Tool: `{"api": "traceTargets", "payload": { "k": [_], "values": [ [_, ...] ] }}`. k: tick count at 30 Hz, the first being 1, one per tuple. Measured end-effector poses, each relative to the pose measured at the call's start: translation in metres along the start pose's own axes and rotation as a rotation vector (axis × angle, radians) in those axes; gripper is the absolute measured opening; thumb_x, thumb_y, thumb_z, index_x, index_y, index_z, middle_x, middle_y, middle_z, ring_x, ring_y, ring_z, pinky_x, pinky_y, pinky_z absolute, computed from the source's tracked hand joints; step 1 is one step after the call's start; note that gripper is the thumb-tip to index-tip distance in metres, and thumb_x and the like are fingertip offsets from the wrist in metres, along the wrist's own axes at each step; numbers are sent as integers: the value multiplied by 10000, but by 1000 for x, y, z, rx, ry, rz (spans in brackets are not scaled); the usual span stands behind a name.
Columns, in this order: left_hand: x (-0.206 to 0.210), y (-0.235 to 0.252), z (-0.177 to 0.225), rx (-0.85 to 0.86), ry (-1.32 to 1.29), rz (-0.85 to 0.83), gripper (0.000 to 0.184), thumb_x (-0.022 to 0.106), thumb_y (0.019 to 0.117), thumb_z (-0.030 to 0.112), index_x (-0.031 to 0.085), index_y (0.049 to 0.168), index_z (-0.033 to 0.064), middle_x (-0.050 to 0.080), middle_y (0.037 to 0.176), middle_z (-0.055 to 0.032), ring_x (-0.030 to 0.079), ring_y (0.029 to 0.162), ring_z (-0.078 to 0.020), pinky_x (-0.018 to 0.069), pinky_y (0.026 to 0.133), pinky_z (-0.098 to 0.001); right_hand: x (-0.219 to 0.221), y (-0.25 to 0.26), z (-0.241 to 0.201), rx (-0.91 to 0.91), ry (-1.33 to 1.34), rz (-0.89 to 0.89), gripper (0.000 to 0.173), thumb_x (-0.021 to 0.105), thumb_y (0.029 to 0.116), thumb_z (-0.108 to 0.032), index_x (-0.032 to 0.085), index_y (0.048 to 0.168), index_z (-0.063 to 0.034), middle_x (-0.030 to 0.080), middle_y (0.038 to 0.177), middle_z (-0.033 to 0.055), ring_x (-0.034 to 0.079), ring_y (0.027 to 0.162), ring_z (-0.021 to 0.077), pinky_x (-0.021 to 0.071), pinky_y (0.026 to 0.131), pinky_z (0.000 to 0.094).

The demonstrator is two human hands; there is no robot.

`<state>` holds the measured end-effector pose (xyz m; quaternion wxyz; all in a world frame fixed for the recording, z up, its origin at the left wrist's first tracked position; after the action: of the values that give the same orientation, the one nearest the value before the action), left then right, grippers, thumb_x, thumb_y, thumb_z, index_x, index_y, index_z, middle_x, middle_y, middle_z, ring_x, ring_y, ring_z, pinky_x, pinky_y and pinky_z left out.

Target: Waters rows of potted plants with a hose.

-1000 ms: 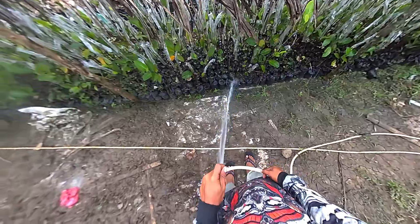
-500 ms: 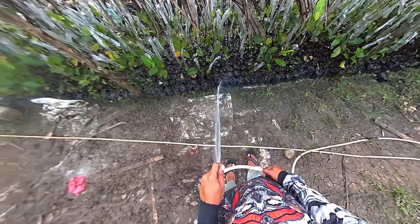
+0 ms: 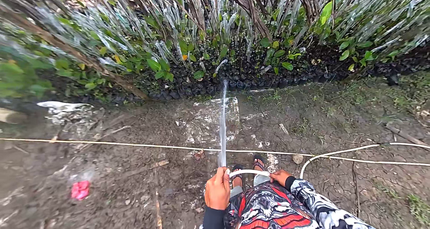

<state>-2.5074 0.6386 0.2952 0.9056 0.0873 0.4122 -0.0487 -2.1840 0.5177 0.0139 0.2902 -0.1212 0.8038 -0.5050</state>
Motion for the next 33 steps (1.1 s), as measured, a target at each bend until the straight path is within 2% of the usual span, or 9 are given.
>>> {"api": "traceTargets", "payload": {
  "k": [4,16,21,33],
  "values": [
    [-2,1,4,31,-14,17,402,455,1045,378,739,997,98,665,647,-52,671,561,-208,551,514,-416,1,5,6,-4,-1,21,505,512,1049,-537,804,1038,-126,753,1095,143,680,1087,318,472,1020,570],
    [-4,5,20,107,-42,77,395,458,1045,366,735,969,96,660,643,-31,656,550,-160,547,508,-357,-1,6,18,15,18,46,509,499,1053,-547,805,1040,-140,751,1089,140,679,1070,313,475,1007,567],
    [5,6,30,137,-55,18,415,446,1057,391,734,986,101,673,662,-37,667,558,-179,559,513,-380,-1,0,20,9,33,36,527,496,1053,-541,798,1062,-110,745,1110,165,674,1096,341,466,1022,589],
    [9,15,41,122,-55,38,381,460,1041,357,736,984,102,656,635,-36,656,540,-176,546,498,-378,-6,-7,18,32,41,34,519,486,1062,-538,797,1070,-123,744,1108,160,671,1095,327,467,1020,567]
  ]
}}
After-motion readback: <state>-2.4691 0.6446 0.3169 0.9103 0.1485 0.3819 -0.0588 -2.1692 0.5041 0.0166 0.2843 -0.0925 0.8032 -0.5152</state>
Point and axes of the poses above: each hand's wrist, its own y-axis towards the middle knuckle, its own x-axis out of the palm, z = x × y, the point moved 10 cm from there along y, towards the middle knuckle
